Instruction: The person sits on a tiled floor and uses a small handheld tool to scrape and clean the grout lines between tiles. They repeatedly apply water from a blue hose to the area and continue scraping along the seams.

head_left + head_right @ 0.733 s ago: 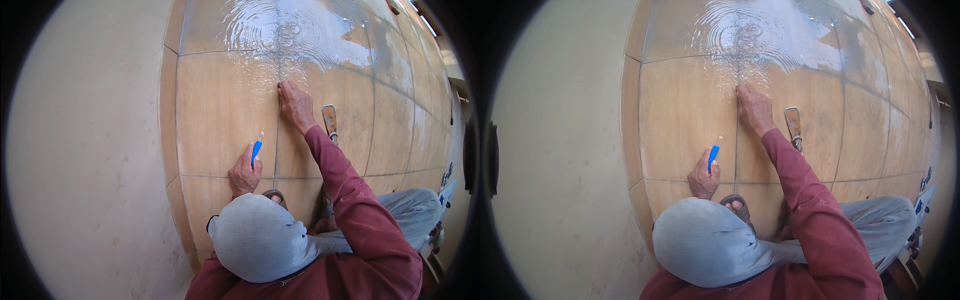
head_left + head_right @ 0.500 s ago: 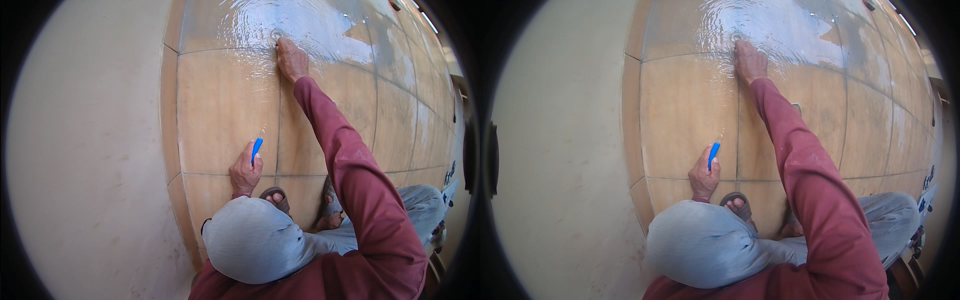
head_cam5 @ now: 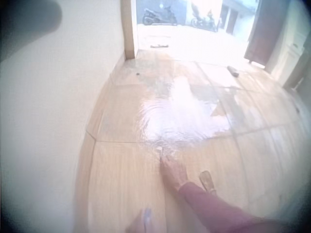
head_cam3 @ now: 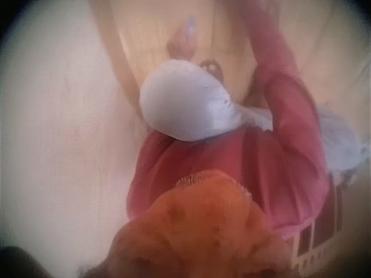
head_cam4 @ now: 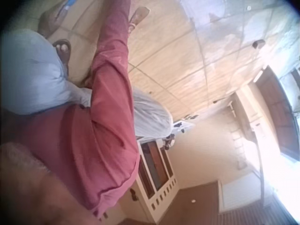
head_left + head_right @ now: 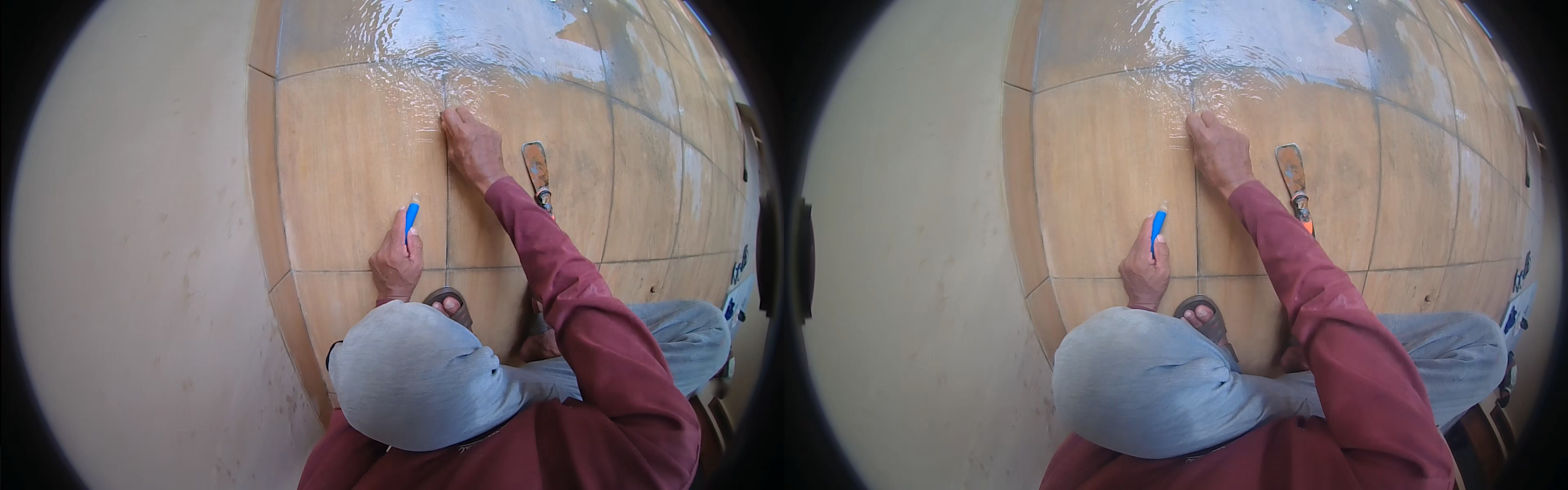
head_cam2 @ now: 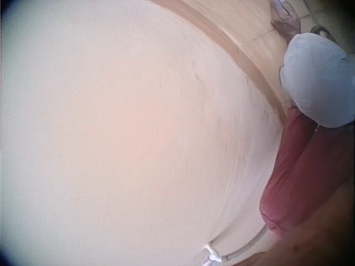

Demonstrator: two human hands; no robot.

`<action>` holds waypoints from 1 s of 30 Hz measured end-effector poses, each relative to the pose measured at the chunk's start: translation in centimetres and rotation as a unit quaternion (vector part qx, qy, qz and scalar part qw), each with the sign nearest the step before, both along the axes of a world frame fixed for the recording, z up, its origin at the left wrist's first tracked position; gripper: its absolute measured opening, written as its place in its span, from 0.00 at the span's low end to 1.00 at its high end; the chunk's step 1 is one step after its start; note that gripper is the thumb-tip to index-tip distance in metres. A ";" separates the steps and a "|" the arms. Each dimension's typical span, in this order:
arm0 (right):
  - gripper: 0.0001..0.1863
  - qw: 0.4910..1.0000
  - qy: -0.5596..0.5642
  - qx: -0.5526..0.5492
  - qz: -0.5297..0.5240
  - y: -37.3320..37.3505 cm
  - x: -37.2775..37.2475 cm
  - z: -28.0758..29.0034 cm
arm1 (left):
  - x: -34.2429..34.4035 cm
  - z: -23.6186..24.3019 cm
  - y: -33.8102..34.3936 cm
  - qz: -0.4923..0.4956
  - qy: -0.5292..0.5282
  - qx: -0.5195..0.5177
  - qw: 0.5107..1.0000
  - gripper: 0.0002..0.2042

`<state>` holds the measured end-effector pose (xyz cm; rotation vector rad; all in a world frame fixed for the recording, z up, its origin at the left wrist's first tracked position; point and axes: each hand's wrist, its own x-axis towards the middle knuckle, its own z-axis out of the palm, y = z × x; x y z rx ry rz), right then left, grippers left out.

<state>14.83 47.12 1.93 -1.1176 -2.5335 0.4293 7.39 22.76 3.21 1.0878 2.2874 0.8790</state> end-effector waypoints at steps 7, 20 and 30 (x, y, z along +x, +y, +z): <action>0.10 0.997 -0.038 -0.051 0.050 -8.1 5.5 0.9 | 4.9 3.6 1.1 -0.008 -0.282 -0.140 0.949 0.34; 0.05 0.991 -0.049 -0.103 0.074 -16.6 8.3 2.4 | 5.8 2.3 -5.3 0.097 -0.326 -0.092 0.936 0.31; 0.06 0.989 -0.047 -0.082 0.117 -19.4 10.7 1.4 | 5.8 1.3 -5.0 0.092 -0.279 -0.031 0.955 0.29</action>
